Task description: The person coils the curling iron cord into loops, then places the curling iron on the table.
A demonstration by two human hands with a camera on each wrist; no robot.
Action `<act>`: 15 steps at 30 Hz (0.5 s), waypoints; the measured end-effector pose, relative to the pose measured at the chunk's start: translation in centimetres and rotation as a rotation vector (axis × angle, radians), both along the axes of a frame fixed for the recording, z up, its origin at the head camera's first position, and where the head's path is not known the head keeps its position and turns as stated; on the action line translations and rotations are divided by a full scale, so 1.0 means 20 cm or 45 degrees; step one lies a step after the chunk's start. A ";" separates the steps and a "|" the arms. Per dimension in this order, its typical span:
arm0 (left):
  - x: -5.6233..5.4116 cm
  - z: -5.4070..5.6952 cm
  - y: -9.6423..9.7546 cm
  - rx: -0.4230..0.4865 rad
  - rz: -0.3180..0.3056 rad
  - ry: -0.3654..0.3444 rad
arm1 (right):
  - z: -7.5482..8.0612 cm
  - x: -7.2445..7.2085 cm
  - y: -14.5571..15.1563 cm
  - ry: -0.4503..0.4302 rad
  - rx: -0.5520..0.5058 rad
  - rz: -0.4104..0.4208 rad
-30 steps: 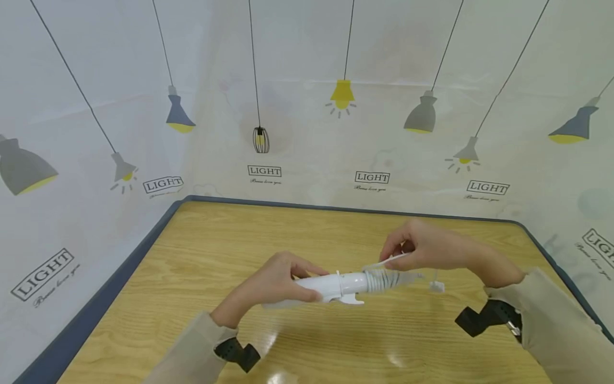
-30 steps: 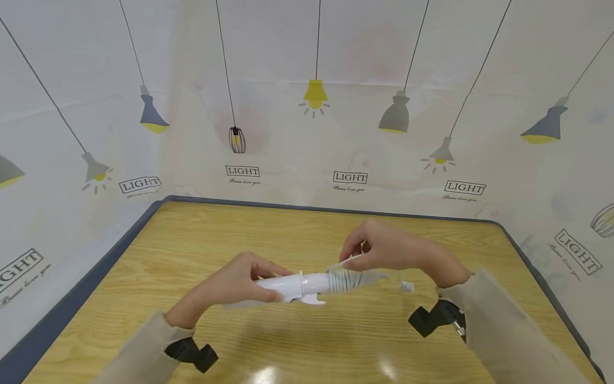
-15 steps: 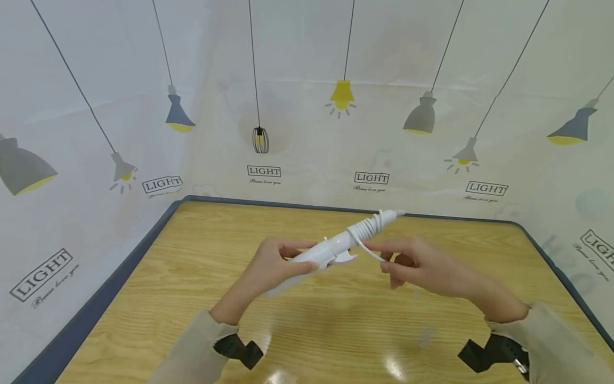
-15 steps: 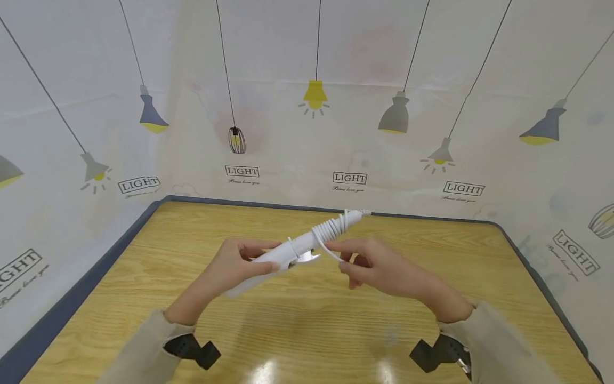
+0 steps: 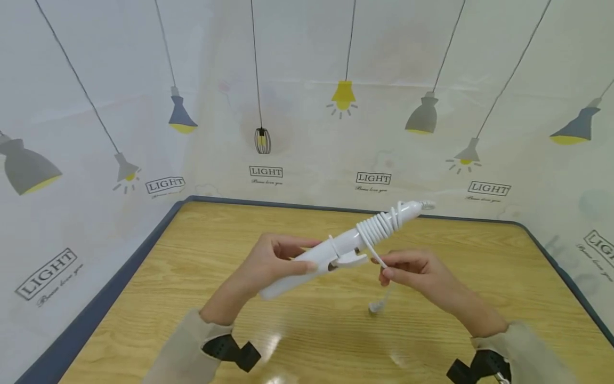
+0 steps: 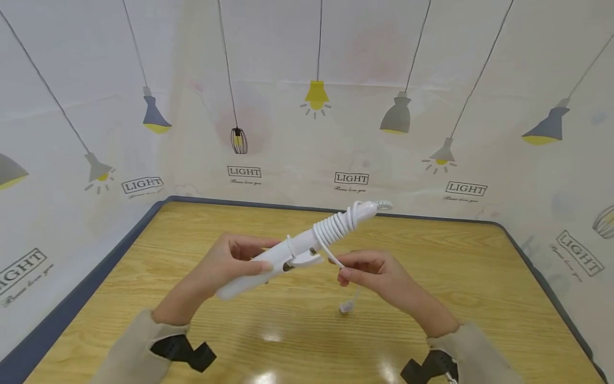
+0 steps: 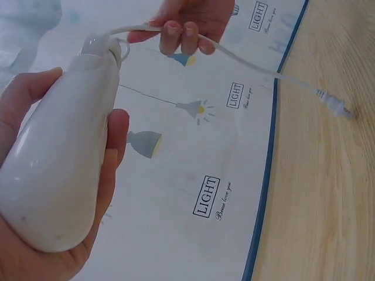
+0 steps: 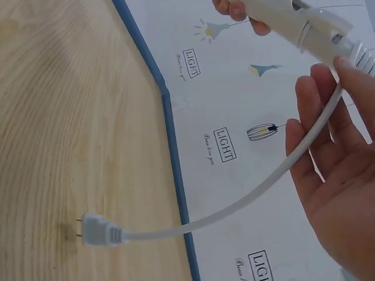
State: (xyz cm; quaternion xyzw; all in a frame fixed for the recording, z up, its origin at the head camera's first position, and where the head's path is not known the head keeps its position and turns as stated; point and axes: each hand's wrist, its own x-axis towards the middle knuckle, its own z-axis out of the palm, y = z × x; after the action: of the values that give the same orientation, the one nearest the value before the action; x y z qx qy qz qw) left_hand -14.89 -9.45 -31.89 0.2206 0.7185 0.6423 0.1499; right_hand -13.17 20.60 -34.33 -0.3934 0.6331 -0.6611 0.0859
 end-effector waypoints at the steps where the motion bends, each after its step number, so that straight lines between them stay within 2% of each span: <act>1: 0.01 0.01 0.00 0.011 -0.011 -0.003 | -0.02 0.00 0.00 -0.020 -0.019 0.006; 5: 0.03 0.04 -0.01 0.041 -0.054 0.002 | -0.09 -0.04 0.01 -0.127 -0.096 0.090; 8: 0.05 0.07 -0.01 0.081 -0.112 0.024 | -0.15 -0.08 0.02 -0.202 -0.143 0.212; 11: 0.07 0.09 -0.02 0.142 -0.189 0.052 | -0.21 -0.13 0.03 -0.214 -0.136 0.298; 13: 0.08 0.10 -0.02 0.174 -0.230 0.058 | -0.24 -0.16 0.05 -0.224 -0.093 0.288; 15: 0.08 0.11 -0.02 0.192 -0.269 0.070 | -0.26 -0.18 0.07 -0.220 -0.020 0.195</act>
State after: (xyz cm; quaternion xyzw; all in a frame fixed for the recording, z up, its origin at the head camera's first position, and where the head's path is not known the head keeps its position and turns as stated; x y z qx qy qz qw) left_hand -13.27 -9.92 -29.79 0.3231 0.6448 0.6689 0.1799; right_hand -16.77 21.94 -39.59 -0.3827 0.5863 -0.6890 0.1874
